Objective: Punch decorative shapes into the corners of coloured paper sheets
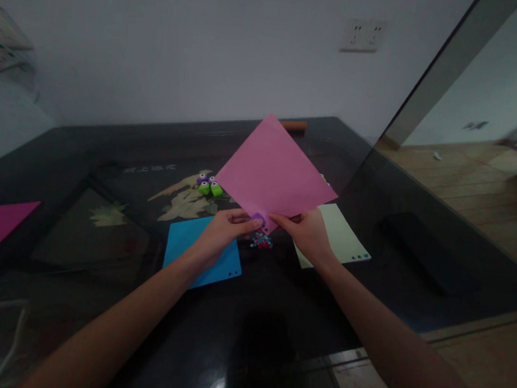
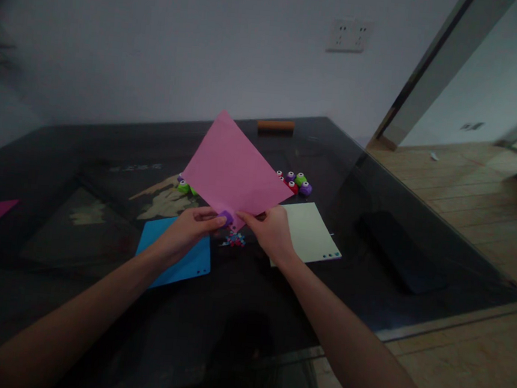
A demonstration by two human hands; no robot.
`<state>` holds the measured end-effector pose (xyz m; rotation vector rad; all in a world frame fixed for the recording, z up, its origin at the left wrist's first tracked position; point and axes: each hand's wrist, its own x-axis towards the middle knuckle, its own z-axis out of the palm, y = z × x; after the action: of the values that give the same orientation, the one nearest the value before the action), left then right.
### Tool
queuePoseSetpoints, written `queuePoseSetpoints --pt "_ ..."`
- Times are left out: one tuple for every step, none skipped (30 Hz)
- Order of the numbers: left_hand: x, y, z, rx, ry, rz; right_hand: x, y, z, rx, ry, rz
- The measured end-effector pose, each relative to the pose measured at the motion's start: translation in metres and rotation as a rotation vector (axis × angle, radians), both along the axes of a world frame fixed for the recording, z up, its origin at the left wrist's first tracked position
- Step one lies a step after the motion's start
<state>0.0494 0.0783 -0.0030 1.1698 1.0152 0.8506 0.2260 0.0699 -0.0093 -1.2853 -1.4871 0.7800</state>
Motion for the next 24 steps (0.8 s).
queuePoseSetpoints --pt "-0.0003 0.0003 -0.0005 0.002 0.0 -0.002 0.0 0.0 0.0 0.005 0.003 0.002" --pt "-0.0005 0.0006 -0.001 0.005 0.001 -0.004 -0.0001 0.0 0.0 0.01 0.005 0.005" --pt "-0.0008 0.0009 -0.0013 0.007 0.001 -0.005 -0.0001 -0.0001 0.0001 0.016 0.006 0.005" --pt "-0.001 0.001 -0.0015 0.007 0.0 -0.005 -0.0001 -0.0001 0.0003 0.021 0.005 0.004" --pt "-0.0012 0.0011 -0.0015 0.007 -0.001 -0.005 -0.0001 -0.0001 0.0003 0.024 0.004 0.002" --pt "-0.0013 0.0011 -0.0014 0.008 -0.003 -0.006 0.0 0.0 0.0004 0.025 0.003 0.0" --pt "-0.0014 0.001 -0.0011 0.009 -0.005 -0.008 0.0 0.0 0.0004 0.026 0.0 -0.001" --pt "-0.0015 0.0009 -0.0007 0.01 -0.007 -0.011 0.0 0.0 0.0003 0.026 -0.005 -0.002" --pt "-0.0015 0.0007 -0.0002 0.011 -0.009 -0.016 0.0 0.0001 0.0002 0.026 -0.009 -0.004" --pt "-0.0015 0.0006 0.0002 0.012 -0.011 -0.019 0.0 0.0002 0.0001 0.025 -0.016 -0.006" --pt "-0.0014 0.0005 0.0005 0.011 -0.014 -0.021 0.0 0.0002 -0.0001 0.023 -0.022 -0.008" --pt "-0.0014 0.0005 0.0007 0.011 -0.018 -0.022 -0.0001 0.0003 -0.0003 0.021 -0.026 -0.009" --pt "-0.0013 0.0005 0.0008 0.009 -0.02 -0.022 -0.0001 0.0004 -0.0004 0.019 -0.024 -0.008" --pt "-0.0013 0.0006 0.0006 0.009 -0.02 -0.022 -0.0001 0.0005 -0.0005 0.017 -0.016 -0.007" --pt "-0.0014 0.0007 0.0004 0.01 -0.019 -0.024 -0.0001 0.0005 -0.0005 0.017 -0.006 -0.005" --pt "-0.0014 0.0008 0.0 0.012 -0.018 -0.026 -0.0001 0.0005 -0.0004 0.018 0.001 -0.004" --pt "-0.0016 0.0009 -0.0003 0.015 -0.017 -0.03 -0.0001 0.0004 -0.0001 0.018 0.005 -0.004" --pt "-0.0017 0.001 -0.0006 0.019 -0.018 -0.034 0.0 0.0004 0.0001 0.017 0.004 -0.006" --pt "-0.0018 0.001 -0.0008 0.023 -0.018 -0.036 0.0001 0.0003 0.0003 0.016 -0.001 -0.008" --pt "-0.0019 0.0009 -0.0009 0.025 -0.018 -0.036 0.0001 0.0003 0.0005 0.016 -0.005 -0.009" --pt "-0.0018 0.0008 -0.0008 0.025 -0.017 -0.033 0.0002 0.0003 0.0005 0.015 -0.004 -0.007" --pt "-0.0017 0.0006 -0.0007 0.021 -0.017 -0.029 0.0002 0.0004 0.0004 0.014 0.003 -0.002" --pt "-0.0015 0.0005 -0.0005 0.016 -0.019 -0.024 0.0002 0.0006 0.0001 0.013 0.014 0.005" --pt "-0.0013 0.0003 -0.0003 0.009 -0.023 -0.02 0.0001 0.0007 -0.0002 0.012 0.025 0.012"
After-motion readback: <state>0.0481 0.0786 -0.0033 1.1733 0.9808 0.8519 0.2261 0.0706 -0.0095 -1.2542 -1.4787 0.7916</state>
